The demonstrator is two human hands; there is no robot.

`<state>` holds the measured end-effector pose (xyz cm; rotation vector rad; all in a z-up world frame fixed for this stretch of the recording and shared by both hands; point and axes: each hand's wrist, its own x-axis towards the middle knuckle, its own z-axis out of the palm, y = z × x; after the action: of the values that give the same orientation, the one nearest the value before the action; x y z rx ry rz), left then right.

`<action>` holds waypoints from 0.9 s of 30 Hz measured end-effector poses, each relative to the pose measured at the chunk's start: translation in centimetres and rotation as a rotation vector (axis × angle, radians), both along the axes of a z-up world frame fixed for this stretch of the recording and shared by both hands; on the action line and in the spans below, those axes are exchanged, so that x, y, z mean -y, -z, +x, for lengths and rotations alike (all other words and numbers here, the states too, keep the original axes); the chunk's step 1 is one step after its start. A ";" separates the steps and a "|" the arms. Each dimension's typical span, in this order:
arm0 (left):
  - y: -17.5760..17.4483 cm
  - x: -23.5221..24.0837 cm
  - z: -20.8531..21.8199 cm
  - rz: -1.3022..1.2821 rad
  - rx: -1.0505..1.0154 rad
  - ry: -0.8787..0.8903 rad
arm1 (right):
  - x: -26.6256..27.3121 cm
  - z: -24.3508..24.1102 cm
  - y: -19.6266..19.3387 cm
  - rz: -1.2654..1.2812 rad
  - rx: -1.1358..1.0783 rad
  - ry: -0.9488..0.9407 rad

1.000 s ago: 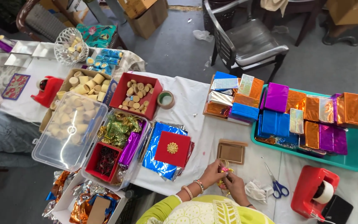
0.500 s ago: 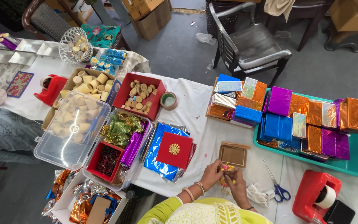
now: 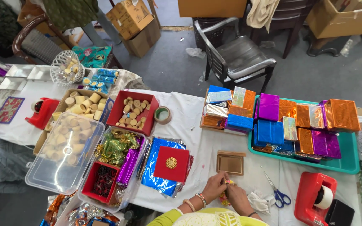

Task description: The person wraps small rectangular boxes in shiny metallic paper, using tape to secure the edges. They place the wrapped boxes into a tray and then fill a small wooden box with colorful decorative items before wrapping it as well.

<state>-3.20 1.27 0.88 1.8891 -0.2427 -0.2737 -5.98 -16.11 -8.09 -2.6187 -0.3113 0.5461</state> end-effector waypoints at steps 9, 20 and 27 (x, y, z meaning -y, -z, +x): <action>-1.6 0.7 0.5 -0.078 0.084 0.099 | 1.5 0.6 1.0 0.429 0.253 -0.105; 9.8 -1.3 1.6 0.292 0.095 -0.033 | 2.0 -0.2 4.8 0.281 0.101 -0.070; 17.6 -2.5 1.4 0.362 -0.065 -0.059 | 1.4 0.4 6.5 0.802 -0.073 0.214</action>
<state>-1.82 3.75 -16.67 2.2359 -0.0966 -0.3566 -5.61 -17.56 -14.56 -1.8219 -0.1710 0.3426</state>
